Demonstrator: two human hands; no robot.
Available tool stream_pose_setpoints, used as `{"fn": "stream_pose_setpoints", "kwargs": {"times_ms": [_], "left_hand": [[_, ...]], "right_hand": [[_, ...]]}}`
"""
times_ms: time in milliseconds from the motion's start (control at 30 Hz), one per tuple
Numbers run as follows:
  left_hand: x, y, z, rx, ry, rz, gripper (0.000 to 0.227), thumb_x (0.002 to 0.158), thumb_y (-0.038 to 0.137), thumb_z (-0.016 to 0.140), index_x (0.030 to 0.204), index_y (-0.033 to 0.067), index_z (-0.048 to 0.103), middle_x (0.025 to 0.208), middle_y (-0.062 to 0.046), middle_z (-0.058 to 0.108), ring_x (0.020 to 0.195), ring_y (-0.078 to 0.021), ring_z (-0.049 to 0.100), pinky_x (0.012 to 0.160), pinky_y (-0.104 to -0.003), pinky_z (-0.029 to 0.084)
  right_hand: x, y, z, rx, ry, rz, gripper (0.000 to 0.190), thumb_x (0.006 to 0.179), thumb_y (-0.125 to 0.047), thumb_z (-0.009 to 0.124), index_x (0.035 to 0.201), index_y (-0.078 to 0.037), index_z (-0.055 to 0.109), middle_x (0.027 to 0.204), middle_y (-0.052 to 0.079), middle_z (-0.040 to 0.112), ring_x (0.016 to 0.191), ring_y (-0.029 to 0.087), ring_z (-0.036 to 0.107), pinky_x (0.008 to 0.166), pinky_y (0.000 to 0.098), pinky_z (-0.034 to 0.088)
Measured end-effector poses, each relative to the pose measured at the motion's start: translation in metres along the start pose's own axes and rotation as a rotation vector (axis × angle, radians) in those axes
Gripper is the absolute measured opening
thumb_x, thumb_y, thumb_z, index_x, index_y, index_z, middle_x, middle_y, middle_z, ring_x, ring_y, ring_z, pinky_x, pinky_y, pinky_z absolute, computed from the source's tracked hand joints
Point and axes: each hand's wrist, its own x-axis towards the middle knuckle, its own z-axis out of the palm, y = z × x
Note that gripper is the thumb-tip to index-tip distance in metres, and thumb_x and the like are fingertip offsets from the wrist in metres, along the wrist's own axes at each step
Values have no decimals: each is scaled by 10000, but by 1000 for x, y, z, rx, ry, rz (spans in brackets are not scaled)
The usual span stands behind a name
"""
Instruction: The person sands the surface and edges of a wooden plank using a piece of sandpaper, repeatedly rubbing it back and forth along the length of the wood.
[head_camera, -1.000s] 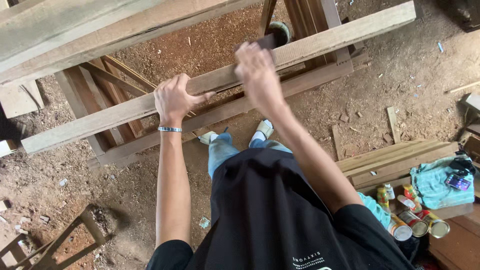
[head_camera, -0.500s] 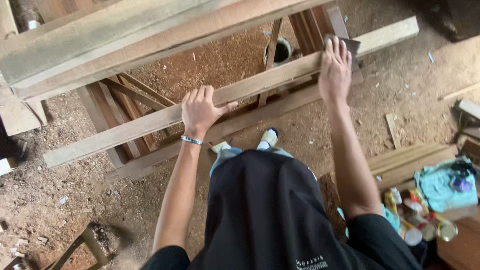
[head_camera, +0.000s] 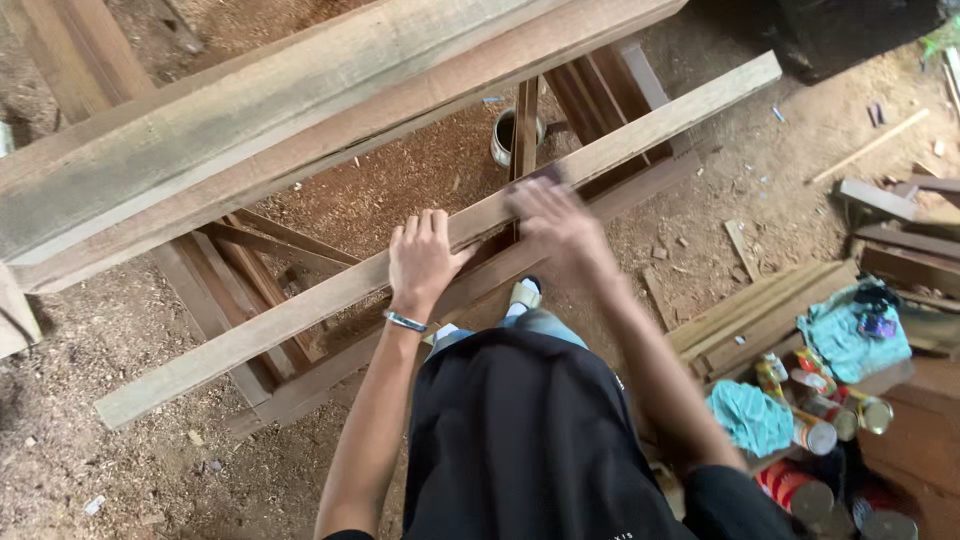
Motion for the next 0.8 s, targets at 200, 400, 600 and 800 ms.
{"fn": "stream_pose_setpoints", "kwargs": {"times_ms": [200,400,600,800], "left_hand": [[-7,-3,-8,-48,35,15,597,783,547,805,1068,58,617,1021,-100,685,988,-265,644,856,-423,502],[-4,-8,-4,0,-24,52,626,732,497,837,1114,64,596,1064,-94,690,1021,-257,650,866,-429,500],[-1,-7,-3,-16,-49,24,660,721,517,840,1121,53,594,1075,-111,695,1036,-260,654,889,-425,503],[-4,-11,-1,-3,4,52,633,815,585,784,1109,52,611,1060,-114,698,999,-253,659,847,-418,509]], "right_hand": [[31,107,-5,-1271,46,154,452,995,-47,418,1435,-81,518,1579,29,437,1484,136,389,1264,312,273],[62,18,46,-496,110,261,342,1077,11,403,1397,43,520,1528,188,501,1417,255,462,1238,370,335],[4,-37,42,-145,68,1,485,1050,-97,422,1520,16,395,1608,178,378,1505,309,326,1260,459,197],[-23,55,-17,-100,136,184,436,1096,-144,393,1520,-63,453,1604,134,413,1516,295,344,1251,456,263]]}}
